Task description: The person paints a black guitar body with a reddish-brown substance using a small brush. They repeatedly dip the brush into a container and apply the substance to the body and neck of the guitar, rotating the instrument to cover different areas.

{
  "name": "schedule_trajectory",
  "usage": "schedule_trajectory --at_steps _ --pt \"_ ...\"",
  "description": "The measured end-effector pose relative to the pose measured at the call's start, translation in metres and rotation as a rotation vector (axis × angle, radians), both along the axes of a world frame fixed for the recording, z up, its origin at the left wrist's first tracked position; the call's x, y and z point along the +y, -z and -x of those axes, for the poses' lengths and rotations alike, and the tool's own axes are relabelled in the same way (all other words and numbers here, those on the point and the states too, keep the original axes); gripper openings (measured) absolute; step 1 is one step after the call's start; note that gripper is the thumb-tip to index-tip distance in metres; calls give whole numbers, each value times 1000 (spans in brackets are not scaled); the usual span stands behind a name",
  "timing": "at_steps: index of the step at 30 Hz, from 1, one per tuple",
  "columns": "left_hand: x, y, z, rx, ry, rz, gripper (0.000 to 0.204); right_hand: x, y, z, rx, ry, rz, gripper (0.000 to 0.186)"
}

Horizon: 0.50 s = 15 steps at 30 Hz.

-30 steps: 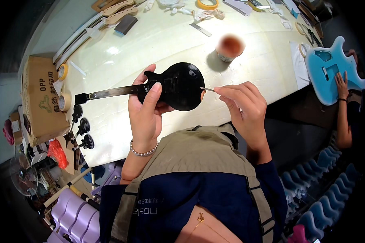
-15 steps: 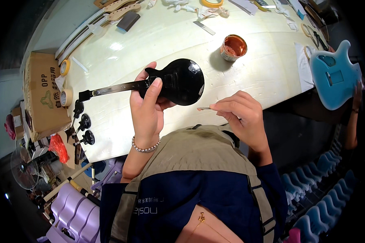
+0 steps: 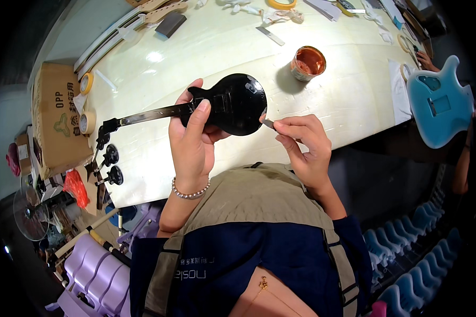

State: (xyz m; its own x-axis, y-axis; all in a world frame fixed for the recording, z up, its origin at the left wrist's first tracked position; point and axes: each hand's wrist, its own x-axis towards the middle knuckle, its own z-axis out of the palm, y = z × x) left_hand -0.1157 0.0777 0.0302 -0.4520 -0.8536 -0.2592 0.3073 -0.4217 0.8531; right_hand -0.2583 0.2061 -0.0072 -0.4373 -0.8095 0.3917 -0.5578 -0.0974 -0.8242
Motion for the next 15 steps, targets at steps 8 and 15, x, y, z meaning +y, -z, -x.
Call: schedule_trajectory --at_steps 8,15 --pt "1 -3 4 -75 -4 122 45 -7 -20 17 174 52 13 24" --pt "3 -5 3 -13 -20 130 45 -8 -29 18 360 6 -20 23"
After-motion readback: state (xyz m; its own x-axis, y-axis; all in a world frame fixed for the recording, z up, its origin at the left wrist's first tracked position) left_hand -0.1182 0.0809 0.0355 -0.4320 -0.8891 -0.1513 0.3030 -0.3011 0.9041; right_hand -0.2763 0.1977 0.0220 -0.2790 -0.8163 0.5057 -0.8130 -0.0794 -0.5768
